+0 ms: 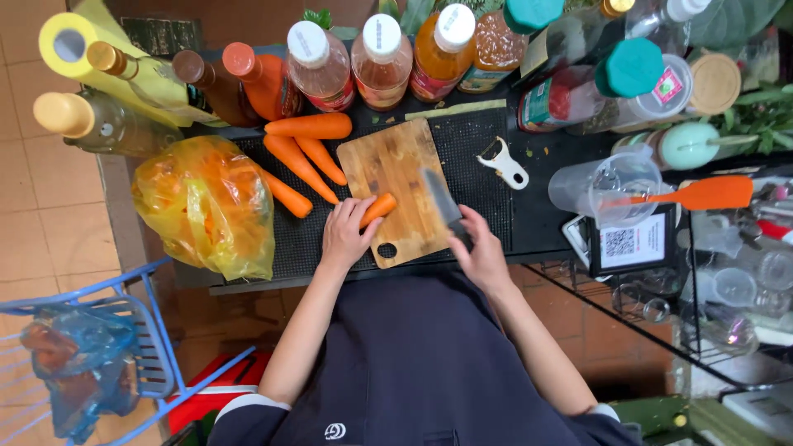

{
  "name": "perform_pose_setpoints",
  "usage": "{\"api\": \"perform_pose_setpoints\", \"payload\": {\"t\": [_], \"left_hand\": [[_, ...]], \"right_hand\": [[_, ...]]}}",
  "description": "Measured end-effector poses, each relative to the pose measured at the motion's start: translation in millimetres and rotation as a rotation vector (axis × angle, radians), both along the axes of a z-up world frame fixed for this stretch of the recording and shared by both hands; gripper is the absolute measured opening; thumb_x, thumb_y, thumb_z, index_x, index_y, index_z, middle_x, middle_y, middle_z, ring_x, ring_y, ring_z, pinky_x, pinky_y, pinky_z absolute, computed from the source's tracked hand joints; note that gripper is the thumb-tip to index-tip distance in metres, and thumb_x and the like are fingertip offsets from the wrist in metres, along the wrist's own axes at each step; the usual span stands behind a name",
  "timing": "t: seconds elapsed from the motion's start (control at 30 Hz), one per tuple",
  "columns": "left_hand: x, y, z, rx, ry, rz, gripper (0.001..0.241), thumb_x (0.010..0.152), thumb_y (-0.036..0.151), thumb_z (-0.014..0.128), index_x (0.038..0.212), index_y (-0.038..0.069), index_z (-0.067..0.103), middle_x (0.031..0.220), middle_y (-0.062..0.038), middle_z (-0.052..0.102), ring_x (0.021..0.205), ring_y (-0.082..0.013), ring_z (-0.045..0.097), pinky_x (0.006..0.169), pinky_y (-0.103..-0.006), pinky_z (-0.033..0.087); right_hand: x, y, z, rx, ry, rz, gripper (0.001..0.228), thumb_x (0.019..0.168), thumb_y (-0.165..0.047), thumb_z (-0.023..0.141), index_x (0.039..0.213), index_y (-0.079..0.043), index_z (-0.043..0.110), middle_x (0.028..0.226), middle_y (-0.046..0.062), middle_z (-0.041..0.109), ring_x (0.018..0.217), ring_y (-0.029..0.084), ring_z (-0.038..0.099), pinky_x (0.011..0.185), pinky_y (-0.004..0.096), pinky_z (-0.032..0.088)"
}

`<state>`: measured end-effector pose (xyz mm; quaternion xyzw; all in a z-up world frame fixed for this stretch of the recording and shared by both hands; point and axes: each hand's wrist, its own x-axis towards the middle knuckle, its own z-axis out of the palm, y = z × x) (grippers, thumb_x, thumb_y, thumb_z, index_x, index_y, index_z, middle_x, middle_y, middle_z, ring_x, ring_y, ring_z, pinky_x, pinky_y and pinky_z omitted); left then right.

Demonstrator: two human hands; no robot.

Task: Peeling and cutting carrots on a wooden cutting board at a coffee shop counter.

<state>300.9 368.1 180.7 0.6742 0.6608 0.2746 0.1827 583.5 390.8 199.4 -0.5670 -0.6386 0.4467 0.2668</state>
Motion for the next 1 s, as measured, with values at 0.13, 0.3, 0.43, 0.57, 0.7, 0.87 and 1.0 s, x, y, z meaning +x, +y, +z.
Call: {"api": "perform_pose_setpoints", "payload": {"t": [0.13,0.3,0.43,0.57,0.7,0.87,1.0], "left_hand": [[-2.5,8.9,3.1,-0.003,-0.05,-0.01,0.038,0.087,0.021,0.077,0.121,0.007,0.069,0.105,-0.009,0.06,0.099,-0.0282,0.063,0.084,-0.0394,0.053],[-3.8,8.3,-10.3,0.017,-0.036,-0.034,0.038,0.091,0.02,0.075,0.127,0.006,0.069,0.104,-0.009,0.06,0.097,-0.0278,0.063,0.081,-0.0379,0.053],[-2.1,9.7,-10.0,0.026,-0.002,-0.047,0.043,0.091,0.02,0.076,0.13,0.004,0.068,0.102,-0.009,0.06,0.093,-0.028,0.062,0.08,-0.0381,0.053],[-3.1,6.5,-17.5,0.103,-0.018,-0.057,0.04,0.091,0.023,0.078,0.126,0.005,0.069,0.106,-0.009,0.062,0.096,-0.0276,0.063,0.082,-0.038,0.053],[-1.6,6.7,-17.2,0.092,-0.04,-0.036,0.039,0.091,0.023,0.078,0.124,0.005,0.069,0.104,-0.008,0.062,0.094,-0.0273,0.063,0.082,-0.0373,0.053],[-0.9,7.2,-17.7,0.107,-0.032,-0.034,0.04,0.091,0.023,0.079,0.124,0.005,0.07,0.103,-0.008,0.062,0.094,-0.0275,0.063,0.081,-0.0379,0.053],[-0.5,6.1,-18.1,0.103,-0.028,-0.023,0.04,0.09,0.023,0.08,0.124,0.005,0.07,0.102,-0.008,0.062,0.093,-0.0272,0.063,0.081,-0.0378,0.053]], "right_hand": [[-42.8,5.5,-22.8,-0.065,-0.076,0.041,0.038,0.094,-0.024,0.071,0.124,-0.003,0.059,0.091,0.017,0.076,0.083,0.031,0.077,0.073,0.041,0.058],[-63.7,2.1,-27.9,-0.067,-0.2,0.092,0.023,0.103,-0.025,0.061,0.11,-0.004,0.058,0.083,0.024,0.07,0.08,0.044,0.069,0.066,0.051,0.052],[-73.5,1.2,-29.0,-0.028,-0.16,0.131,0.021,0.104,-0.022,0.056,0.112,-0.003,0.05,0.077,0.027,0.065,0.076,0.049,0.065,0.064,0.057,0.048],[-78.3,1.9,-33.9,0.004,-0.195,0.163,0.022,0.104,-0.021,0.055,0.112,-0.002,0.048,0.075,0.027,0.065,0.074,0.049,0.065,0.063,0.057,0.049],[-79.1,0.9,-36.0,0.012,-0.247,0.191,0.023,0.104,-0.02,0.055,0.11,0.0,0.046,0.072,0.027,0.065,0.07,0.048,0.065,0.06,0.057,0.049],[-80.3,4.1,-34.1,0.004,-0.262,0.211,0.023,0.105,-0.019,0.055,0.109,0.0,0.043,0.07,0.027,0.064,0.067,0.048,0.065,0.058,0.056,0.05],[-80.0,4.2,-35.3,-0.008,-0.28,0.227,0.022,0.104,-0.019,0.054,0.108,0.0,0.043,0.069,0.027,0.064,0.066,0.048,0.065,0.058,0.057,0.05]]}}
